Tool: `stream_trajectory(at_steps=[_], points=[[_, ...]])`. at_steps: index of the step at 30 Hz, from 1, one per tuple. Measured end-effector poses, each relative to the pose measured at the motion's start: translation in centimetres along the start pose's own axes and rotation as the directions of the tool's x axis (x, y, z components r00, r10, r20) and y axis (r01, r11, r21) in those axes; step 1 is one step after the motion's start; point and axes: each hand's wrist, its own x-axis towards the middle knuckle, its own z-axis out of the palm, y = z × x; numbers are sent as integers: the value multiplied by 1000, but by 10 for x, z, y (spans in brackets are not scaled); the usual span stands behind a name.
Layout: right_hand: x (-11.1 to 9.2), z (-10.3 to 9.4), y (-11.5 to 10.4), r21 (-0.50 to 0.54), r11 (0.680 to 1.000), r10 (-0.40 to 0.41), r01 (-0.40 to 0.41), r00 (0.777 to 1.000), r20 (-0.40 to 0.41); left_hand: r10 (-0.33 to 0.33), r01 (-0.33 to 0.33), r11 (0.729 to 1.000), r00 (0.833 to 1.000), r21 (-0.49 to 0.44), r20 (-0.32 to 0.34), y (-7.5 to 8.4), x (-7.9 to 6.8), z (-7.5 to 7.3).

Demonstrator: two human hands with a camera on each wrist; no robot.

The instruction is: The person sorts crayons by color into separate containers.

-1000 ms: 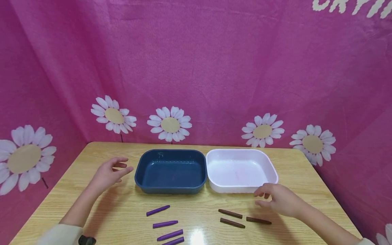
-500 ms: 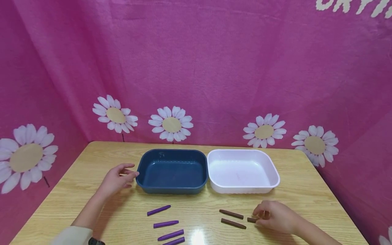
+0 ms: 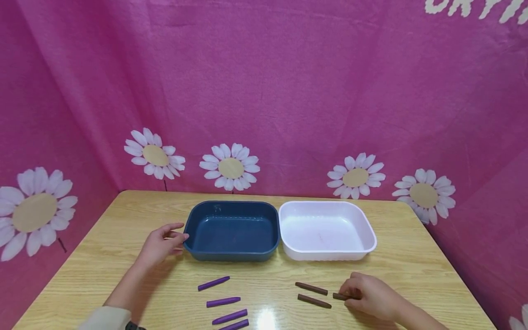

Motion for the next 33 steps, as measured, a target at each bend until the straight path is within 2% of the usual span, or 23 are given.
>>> stream_trajectory(at_steps=[8, 15, 27, 33], points=[[-1, 1, -1, -39, 999, 1, -2, 1000, -22, 4, -4, 999, 1000, -34, -16, -4, 2, 3], [0, -7, -7, -28, 999, -22, 20, 997, -78, 3, -5, 999, 1000, -39, -28, -4, -1, 4], [14, -29, -25, -108, 986, -142, 124, 973, -181, 11, -13, 998, 999, -61, -39, -3, -1, 7], [24, -34, -33, -98, 983, -171, 153, 960, -220, 22, -24, 997, 999, -71, -39, -4, 0, 7]])
